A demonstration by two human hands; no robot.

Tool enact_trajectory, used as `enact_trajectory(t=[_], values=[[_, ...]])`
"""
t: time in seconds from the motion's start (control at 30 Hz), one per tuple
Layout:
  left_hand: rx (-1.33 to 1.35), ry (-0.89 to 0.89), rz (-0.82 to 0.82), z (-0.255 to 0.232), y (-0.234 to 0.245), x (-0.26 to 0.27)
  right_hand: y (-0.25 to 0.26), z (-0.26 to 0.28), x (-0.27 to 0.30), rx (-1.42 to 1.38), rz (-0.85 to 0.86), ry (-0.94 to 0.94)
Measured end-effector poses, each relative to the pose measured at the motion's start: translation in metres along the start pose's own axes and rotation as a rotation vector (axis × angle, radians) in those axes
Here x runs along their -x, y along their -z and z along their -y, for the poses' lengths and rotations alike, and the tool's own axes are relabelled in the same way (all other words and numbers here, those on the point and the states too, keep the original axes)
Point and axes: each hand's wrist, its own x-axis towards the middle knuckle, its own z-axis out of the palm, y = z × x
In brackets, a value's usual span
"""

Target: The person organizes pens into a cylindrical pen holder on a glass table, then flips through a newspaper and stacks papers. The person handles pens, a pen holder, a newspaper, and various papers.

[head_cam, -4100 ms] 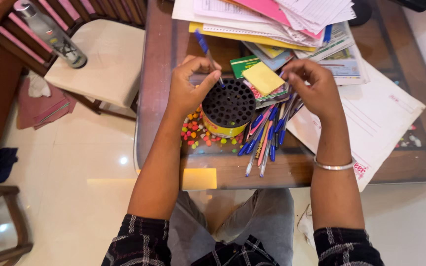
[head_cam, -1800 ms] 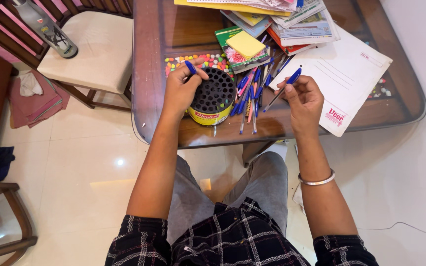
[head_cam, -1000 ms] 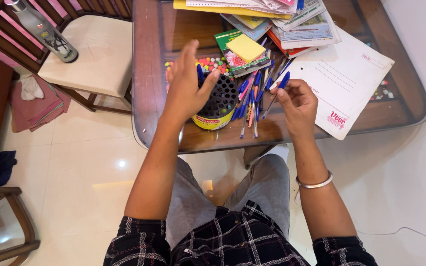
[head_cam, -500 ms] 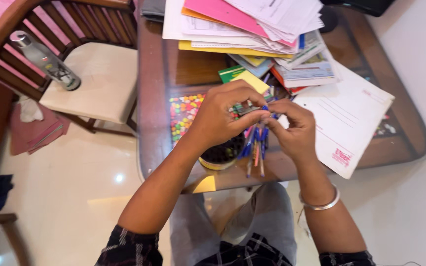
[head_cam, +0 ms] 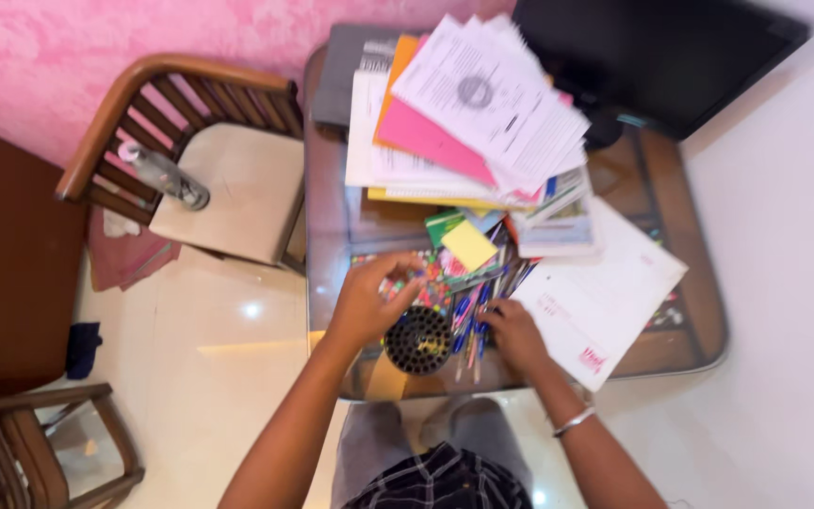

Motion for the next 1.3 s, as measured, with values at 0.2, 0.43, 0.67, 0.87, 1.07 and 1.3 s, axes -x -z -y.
enact_trajectory(t=[0.2, 0.43, 0.67, 0.87, 1.07, 1.3], values=[[0.055, 0.158, 0.081, -0.009, 0.007, 0.019, -0.003, 0.012, 0.005, 0.083, 0.055, -0.14], [-0.014, 0.125, 0.222, 0.008, 0.016, 0.01, -0.018, 0.02, 0.019, 0.168, 0.072, -0.257], [-0.012, 0.041, 0.332, 0.029, 0.027, -0.002, -0.01, 0.054, 0.02, -0.056, -0.389, -0.323], [0.006, -0.056, 0.46, 0.056, 0.03, -0.011, 0.025, 0.119, 0.001, -0.444, -0.907, -0.64], [-0.036, -0.232, 0.503, 0.071, 0.027, -0.007, 0.033, 0.183, 0.001, -0.614, -1.109, -0.6], [-0.022, -0.279, 0.507, 0.061, 0.027, -0.008, 0.031, 0.211, 0.008, -0.759, -1.107, -0.638]])
